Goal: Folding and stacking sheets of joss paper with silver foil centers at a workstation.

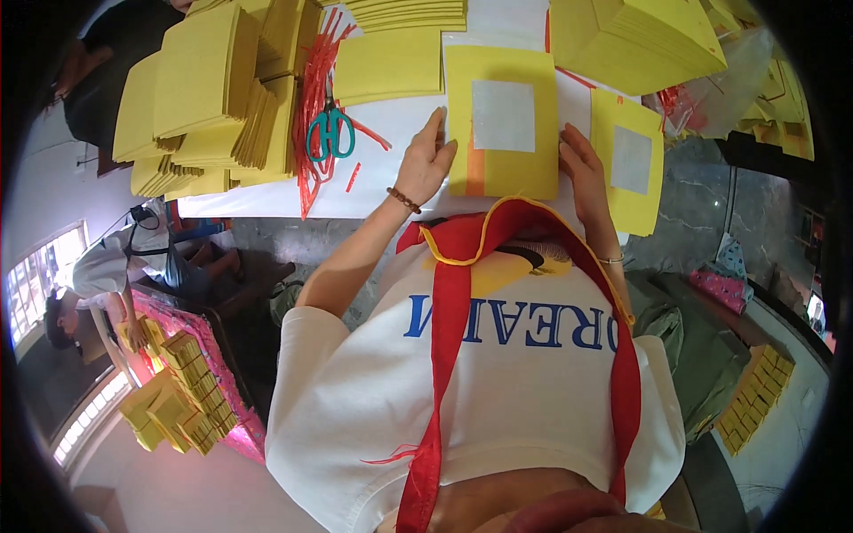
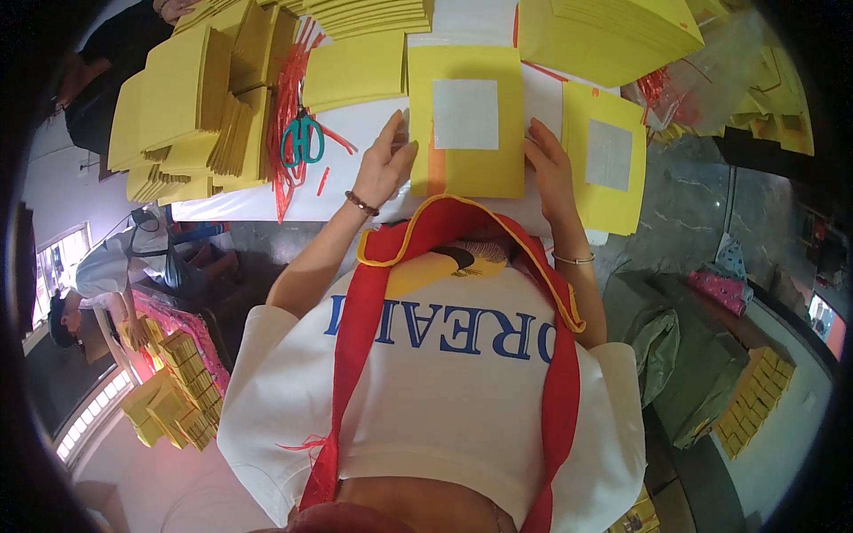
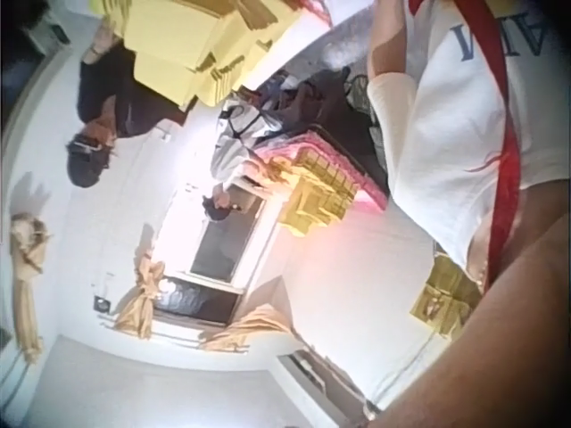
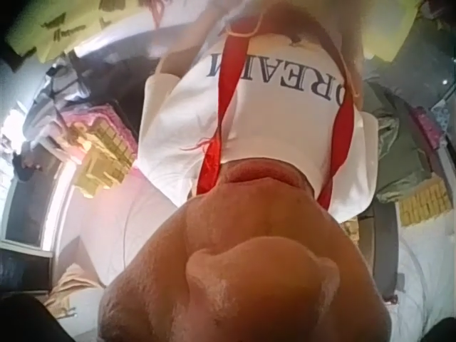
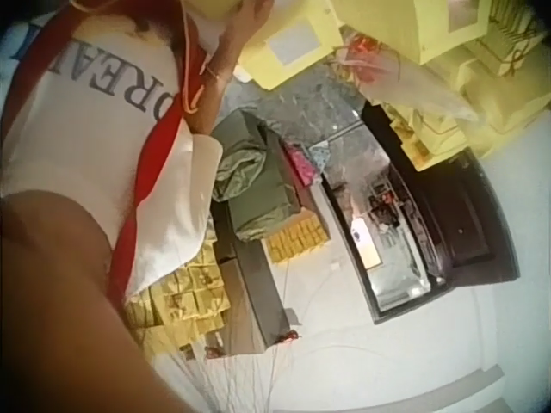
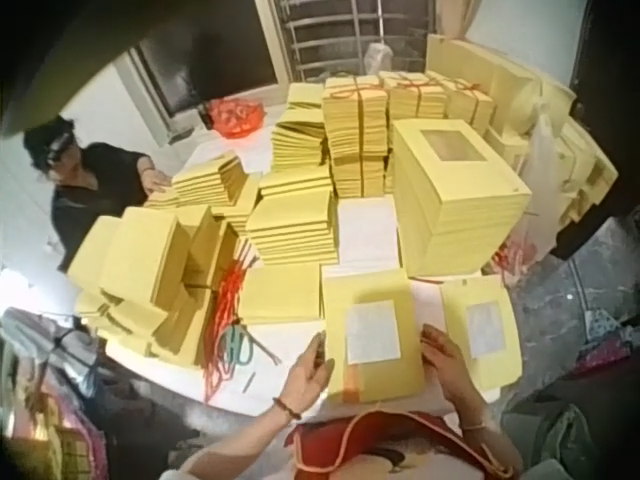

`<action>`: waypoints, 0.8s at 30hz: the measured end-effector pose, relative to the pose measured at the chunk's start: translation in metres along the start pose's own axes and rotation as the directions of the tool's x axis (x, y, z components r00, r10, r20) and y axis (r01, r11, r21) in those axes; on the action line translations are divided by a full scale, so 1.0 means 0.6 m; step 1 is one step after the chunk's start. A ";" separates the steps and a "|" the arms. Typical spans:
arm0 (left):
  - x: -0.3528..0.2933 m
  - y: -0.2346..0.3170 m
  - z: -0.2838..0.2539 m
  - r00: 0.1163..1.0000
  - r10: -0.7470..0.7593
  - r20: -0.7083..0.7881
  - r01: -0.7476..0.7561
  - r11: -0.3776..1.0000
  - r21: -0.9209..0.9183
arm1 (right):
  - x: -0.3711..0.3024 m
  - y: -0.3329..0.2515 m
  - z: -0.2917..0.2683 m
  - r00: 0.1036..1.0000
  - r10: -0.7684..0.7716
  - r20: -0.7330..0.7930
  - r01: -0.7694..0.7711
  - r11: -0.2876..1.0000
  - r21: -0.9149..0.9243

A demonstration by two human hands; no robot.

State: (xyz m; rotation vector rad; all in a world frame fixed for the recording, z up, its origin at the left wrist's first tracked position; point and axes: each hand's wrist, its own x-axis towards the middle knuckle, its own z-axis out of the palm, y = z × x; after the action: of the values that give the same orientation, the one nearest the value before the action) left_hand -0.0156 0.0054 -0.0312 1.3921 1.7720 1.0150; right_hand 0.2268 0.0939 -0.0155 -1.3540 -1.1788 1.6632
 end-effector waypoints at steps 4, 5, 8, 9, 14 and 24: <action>-0.001 -0.013 0.034 0.989 -0.107 -0.104 0.083 0.975 -0.207 | 0.007 0.014 -0.016 0.995 0.008 0.099 -0.008 1.000 -0.003; -0.005 -0.016 0.036 0.989 -0.128 -0.070 0.110 0.969 -0.221 | 0.006 0.018 -0.021 0.996 0.002 0.090 0.000 1.000 -0.027; -0.007 -0.042 0.038 0.989 -0.145 -0.040 0.122 0.931 -0.343 | 0.006 0.026 -0.022 0.995 -0.011 0.099 0.015 0.999 -0.042; -0.007 -0.040 0.035 0.991 -0.128 -0.033 0.100 0.889 -0.446 | 0.003 0.024 -0.020 0.995 -0.023 0.099 0.025 0.999 -0.026; -0.012 -0.033 0.014 0.979 -0.200 0.031 0.191 0.863 -0.468 | -0.013 0.021 -0.014 0.994 -0.056 0.097 0.061 0.997 -0.045; -0.010 -0.063 0.021 0.987 0.124 -0.107 -0.111 0.987 0.119 | 0.003 0.031 -0.014 0.991 -0.076 0.111 0.084 0.995 -0.060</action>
State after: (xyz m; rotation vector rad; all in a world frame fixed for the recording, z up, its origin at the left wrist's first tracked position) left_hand -0.0210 -0.0034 -0.0702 1.5516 1.8738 1.0900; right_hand 0.2351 0.0908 -0.0343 -1.2518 -1.3426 1.6716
